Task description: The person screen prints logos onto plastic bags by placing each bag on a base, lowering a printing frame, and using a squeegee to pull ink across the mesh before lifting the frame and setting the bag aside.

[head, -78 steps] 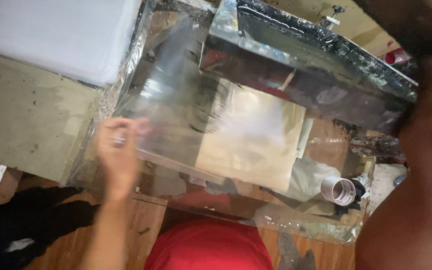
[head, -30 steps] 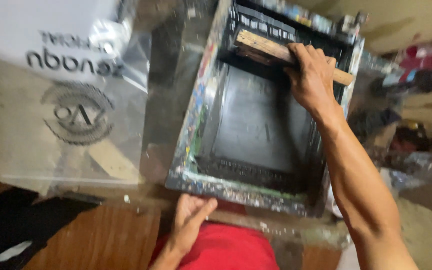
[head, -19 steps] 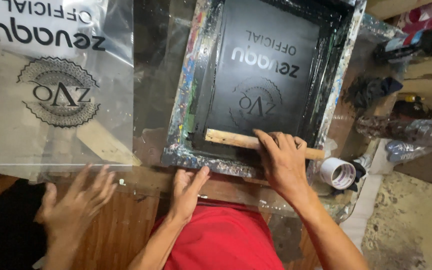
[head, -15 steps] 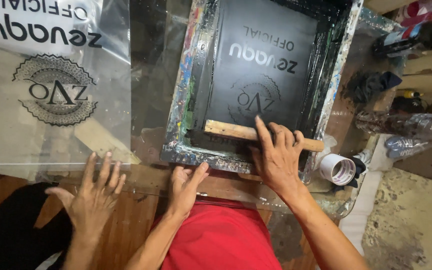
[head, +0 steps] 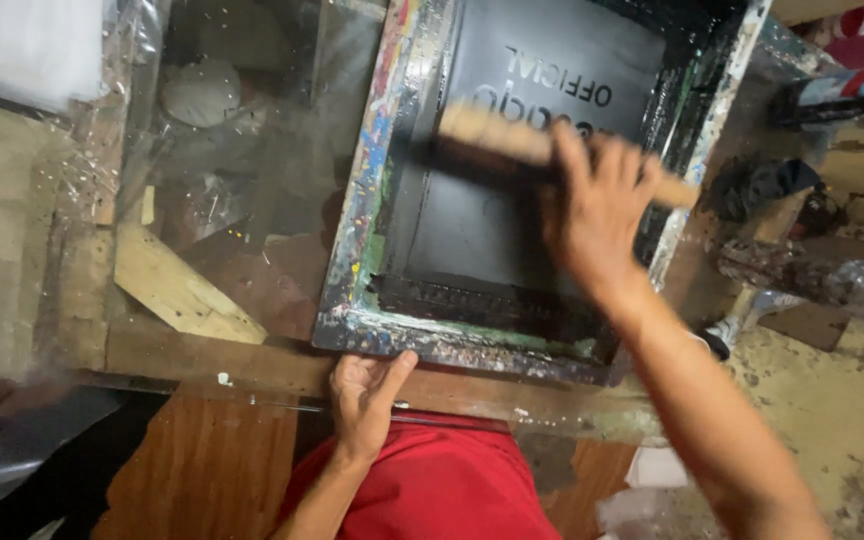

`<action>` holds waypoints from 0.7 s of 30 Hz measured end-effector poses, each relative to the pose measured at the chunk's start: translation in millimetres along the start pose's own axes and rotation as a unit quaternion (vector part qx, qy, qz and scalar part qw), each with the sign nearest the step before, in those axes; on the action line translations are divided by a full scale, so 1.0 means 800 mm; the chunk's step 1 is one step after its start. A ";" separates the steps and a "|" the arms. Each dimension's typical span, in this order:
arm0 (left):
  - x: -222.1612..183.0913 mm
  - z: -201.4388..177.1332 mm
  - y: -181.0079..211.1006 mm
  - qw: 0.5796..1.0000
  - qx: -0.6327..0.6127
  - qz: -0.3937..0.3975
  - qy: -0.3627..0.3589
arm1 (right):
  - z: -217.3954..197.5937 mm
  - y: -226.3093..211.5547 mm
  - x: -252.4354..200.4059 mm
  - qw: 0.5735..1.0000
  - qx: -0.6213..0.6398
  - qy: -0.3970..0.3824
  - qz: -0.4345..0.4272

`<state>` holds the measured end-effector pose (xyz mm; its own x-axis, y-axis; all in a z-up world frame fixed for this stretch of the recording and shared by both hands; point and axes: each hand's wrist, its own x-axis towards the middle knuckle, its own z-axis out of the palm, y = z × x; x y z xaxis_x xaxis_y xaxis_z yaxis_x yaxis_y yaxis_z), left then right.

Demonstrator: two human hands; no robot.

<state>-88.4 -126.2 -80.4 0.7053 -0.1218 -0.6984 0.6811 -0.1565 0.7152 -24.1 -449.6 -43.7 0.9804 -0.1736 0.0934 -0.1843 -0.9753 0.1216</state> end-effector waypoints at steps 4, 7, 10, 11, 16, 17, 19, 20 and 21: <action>-0.005 -0.002 0.013 0.998 0.023 0.061 -0.025 | 0.008 0.053 0.109 0.999 -0.033 0.024 -0.021; -0.004 -0.004 0.017 0.993 0.037 0.105 -0.033 | -0.009 0.069 0.150 0.997 -0.002 0.046 -0.054; -0.012 -0.012 0.019 0.991 0.071 0.105 -0.042 | -0.040 0.056 0.135 0.996 0.062 0.027 -0.049; -0.015 -0.015 0.018 0.990 0.099 0.092 -0.049 | -0.050 0.050 0.124 0.995 0.091 0.016 -0.030; -0.038 -0.028 -0.001 0.981 0.117 0.144 -0.055 | -0.188 0.008 -0.004 0.975 0.213 0.019 -0.054; -0.045 -0.031 -0.013 0.978 0.153 0.136 -0.046 | -0.218 -0.001 -0.033 0.975 0.218 0.020 -0.048; -0.066 -0.031 0.104 0.967 0.114 0.185 -0.130 | -0.259 -0.018 -0.087 0.973 0.224 0.046 -0.001; -0.077 -0.030 0.162 0.947 0.073 0.232 -0.212 | -0.279 -0.026 -0.113 0.969 0.232 0.071 0.045; -0.078 -0.028 0.185 0.946 0.074 0.236 -0.211 | -0.278 -0.025 -0.111 0.969 0.232 0.076 0.044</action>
<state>-27.0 -120.1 69.7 0.7617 -0.5874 -0.2734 0.2528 -0.1191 0.9602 -123.3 -384.7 165.0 0.9342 -0.2711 0.2320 -0.1806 -0.9200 -0.3479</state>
